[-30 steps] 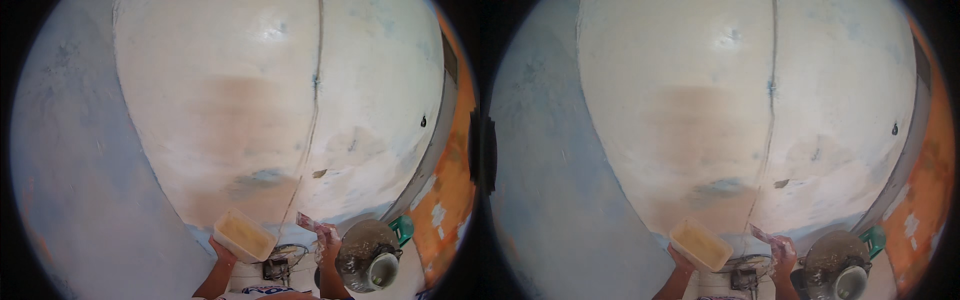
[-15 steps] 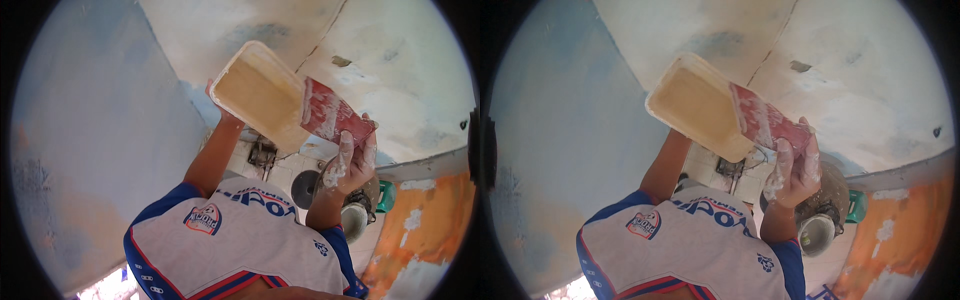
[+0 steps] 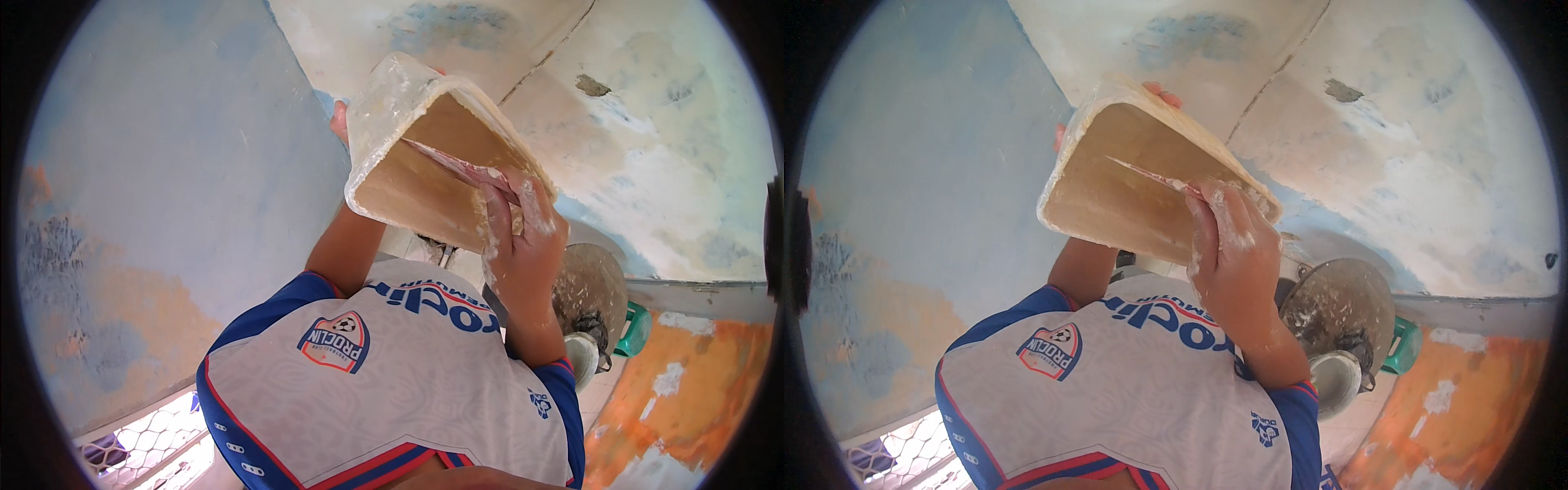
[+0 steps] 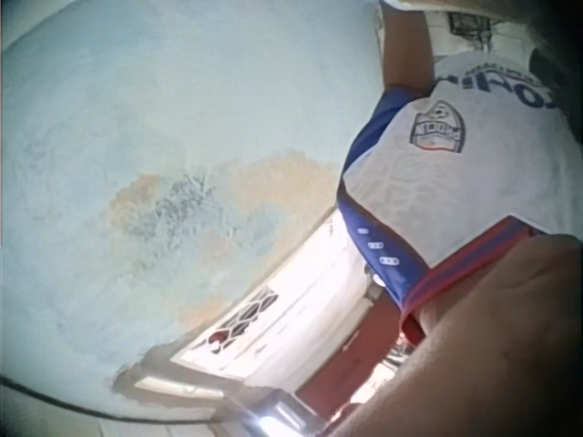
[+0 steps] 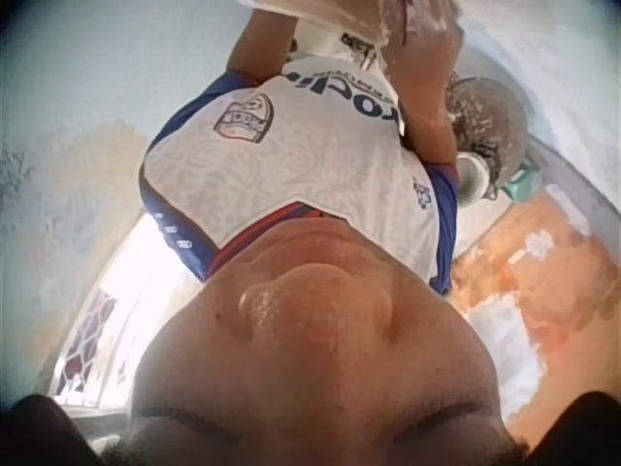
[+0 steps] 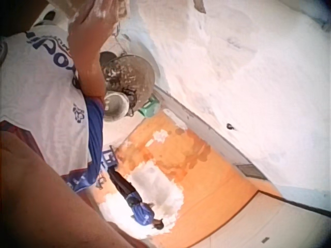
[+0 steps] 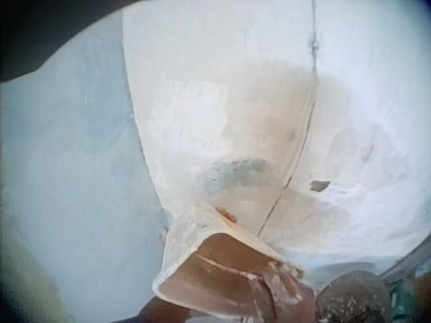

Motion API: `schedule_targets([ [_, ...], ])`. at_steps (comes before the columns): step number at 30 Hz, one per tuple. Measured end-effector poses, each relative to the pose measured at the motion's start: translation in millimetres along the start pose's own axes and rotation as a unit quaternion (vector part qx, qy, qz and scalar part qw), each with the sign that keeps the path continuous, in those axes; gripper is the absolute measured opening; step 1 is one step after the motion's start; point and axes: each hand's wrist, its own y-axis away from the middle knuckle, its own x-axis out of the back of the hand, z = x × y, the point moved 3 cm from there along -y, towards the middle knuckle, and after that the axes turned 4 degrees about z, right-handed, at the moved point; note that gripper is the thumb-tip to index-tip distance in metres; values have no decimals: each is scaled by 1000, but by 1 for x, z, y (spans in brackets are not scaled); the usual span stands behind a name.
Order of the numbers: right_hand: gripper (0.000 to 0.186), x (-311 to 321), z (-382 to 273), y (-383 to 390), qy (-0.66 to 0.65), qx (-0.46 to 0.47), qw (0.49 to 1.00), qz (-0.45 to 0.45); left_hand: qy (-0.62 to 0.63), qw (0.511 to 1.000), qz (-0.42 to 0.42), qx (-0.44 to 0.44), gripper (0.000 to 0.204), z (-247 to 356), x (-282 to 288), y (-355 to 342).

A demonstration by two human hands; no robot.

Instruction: The person applies plaster to a wall using a putty knife and a plastic container.

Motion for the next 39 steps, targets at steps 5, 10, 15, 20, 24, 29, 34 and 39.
schedule_targets([
  [5, 16, -7, 10, 0, -1, 9, 1000, -6, -4, 1000, -5, 1, 97, 0, -5, -9],
  [10, 15, -10, 16, 3, -14, -8, 1000, -19, -11, 1000, -8, 4, 100, 6, -10, -13],
  [15, 13, -13, 25, 12, -82, -72, 994, -19, -10, 999, 50, 0, 93, 4, -17, -8],
  [20, 14, -5, 31, 21, -117, -148, 981, -40, 110, 989, -102, 8, 86, -1, -2, -8],
  [24, 16, 1, 41, 32, -219, -192, 955, -52, 120, 982, -144, -10, 82, -10, 7, 1],
  [29, 21, 7, 42, 42, -371, -240, 897, 8, 44, 999, 11, -14, 81, -13, 37, 4],
  [34, 24, -2, 66, 43, -421, -271, 864, 56, -32, 993, 108, -18, 77, -14, 51, 4],
  [39, 26, -21, 83, 36, -476, -297, 824, 83, -71, 981, 177, -22, 79, -16, 67, 8],
])
